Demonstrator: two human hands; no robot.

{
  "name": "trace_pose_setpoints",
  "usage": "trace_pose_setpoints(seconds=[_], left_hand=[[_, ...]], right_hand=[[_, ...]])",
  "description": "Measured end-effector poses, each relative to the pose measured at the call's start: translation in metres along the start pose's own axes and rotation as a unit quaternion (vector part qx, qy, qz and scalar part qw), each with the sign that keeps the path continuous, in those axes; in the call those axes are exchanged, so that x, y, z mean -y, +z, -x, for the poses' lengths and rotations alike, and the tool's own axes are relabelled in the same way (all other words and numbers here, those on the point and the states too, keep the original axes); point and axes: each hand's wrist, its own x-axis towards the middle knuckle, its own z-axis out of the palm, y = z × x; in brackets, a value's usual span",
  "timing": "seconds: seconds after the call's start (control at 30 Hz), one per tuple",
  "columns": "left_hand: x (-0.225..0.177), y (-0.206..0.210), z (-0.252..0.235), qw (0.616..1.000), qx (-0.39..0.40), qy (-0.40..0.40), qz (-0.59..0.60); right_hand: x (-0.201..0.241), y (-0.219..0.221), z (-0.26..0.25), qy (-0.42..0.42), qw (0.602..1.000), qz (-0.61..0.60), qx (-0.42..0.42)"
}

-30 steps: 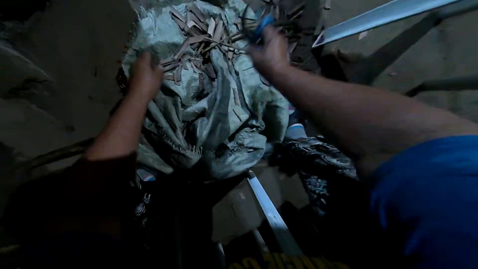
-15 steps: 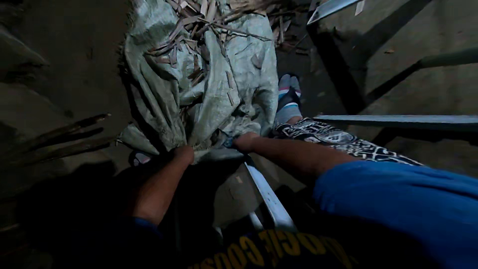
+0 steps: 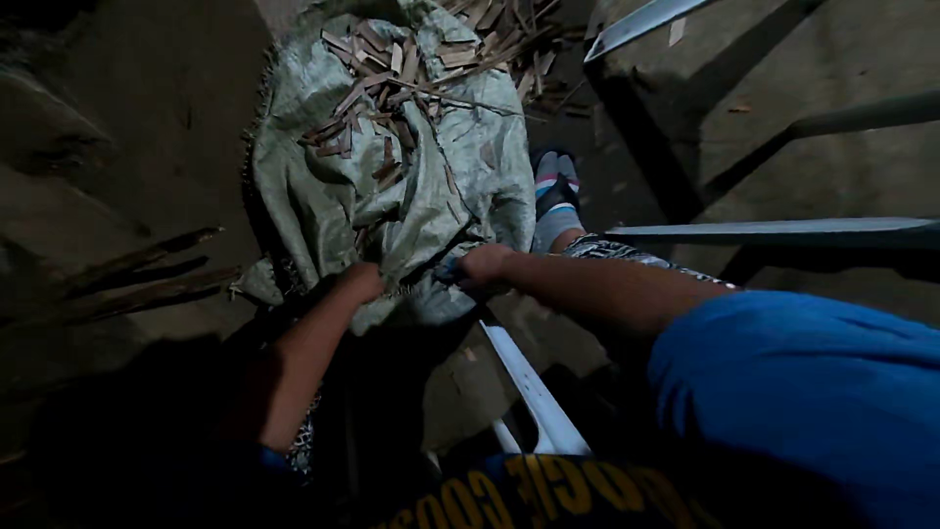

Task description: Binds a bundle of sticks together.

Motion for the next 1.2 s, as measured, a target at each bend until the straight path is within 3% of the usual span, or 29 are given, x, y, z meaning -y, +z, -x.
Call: trace_pose_setpoints(seconds=[0.1,0.23,0.37,0.47,0.53,0.63,0.73,0.87,0.97,1.03,1.13,1.2], left_hand=[[0.008,-0.009,-0.003,0.997,-0.033,-0.049,-0.040],[0.018,0.006,0.002,0.988,-0.020,-0.128,-0.088],[0.030,0.034,0.001,0.983,0.046,-0.124,-0.129],[0.038,0.054,0.005,0.974,0.153,-0.053,-0.158],[0.041,0.064,0.006,0.972,0.176,-0.045,-0.146],[0.045,0.065,0.007,0.982,0.120,-0.048,-0.134],[0.042,0.043,0.014,0.992,0.071,-0.033,-0.100],[0.035,0.017,0.038,0.995,0.024,-0.016,-0.094],[0.023,-0.004,0.069,0.994,-0.004,-0.028,-0.104],[0.013,-0.017,0.095,0.994,-0.073,-0.032,-0.069],[-0.005,-0.034,0.131,0.977,-0.212,-0.029,-0.004],[-0.020,-0.043,0.155,0.957,-0.287,-0.020,0.030]], right_hand=[[-0.019,-0.019,0.006,0.058,0.988,-0.106,0.095],[-0.041,-0.051,0.016,0.102,0.978,-0.162,0.085],[-0.068,-0.045,0.005,0.109,0.984,-0.127,0.059],[-0.043,-0.041,0.031,0.201,0.976,-0.057,0.054],[-0.005,-0.054,0.065,0.233,0.968,-0.044,0.078],[0.011,-0.056,0.059,0.164,0.979,-0.021,0.116],[0.000,-0.050,0.021,0.073,0.994,-0.016,0.081],[0.023,-0.075,0.044,0.072,0.996,-0.005,0.047],[0.027,-0.081,0.065,0.070,0.994,-0.064,-0.052],[0.031,-0.084,0.084,0.056,0.958,-0.225,-0.168],[0.060,-0.096,0.120,0.008,0.822,-0.482,-0.302],[0.089,-0.101,0.152,-0.061,0.745,-0.578,-0.328]])
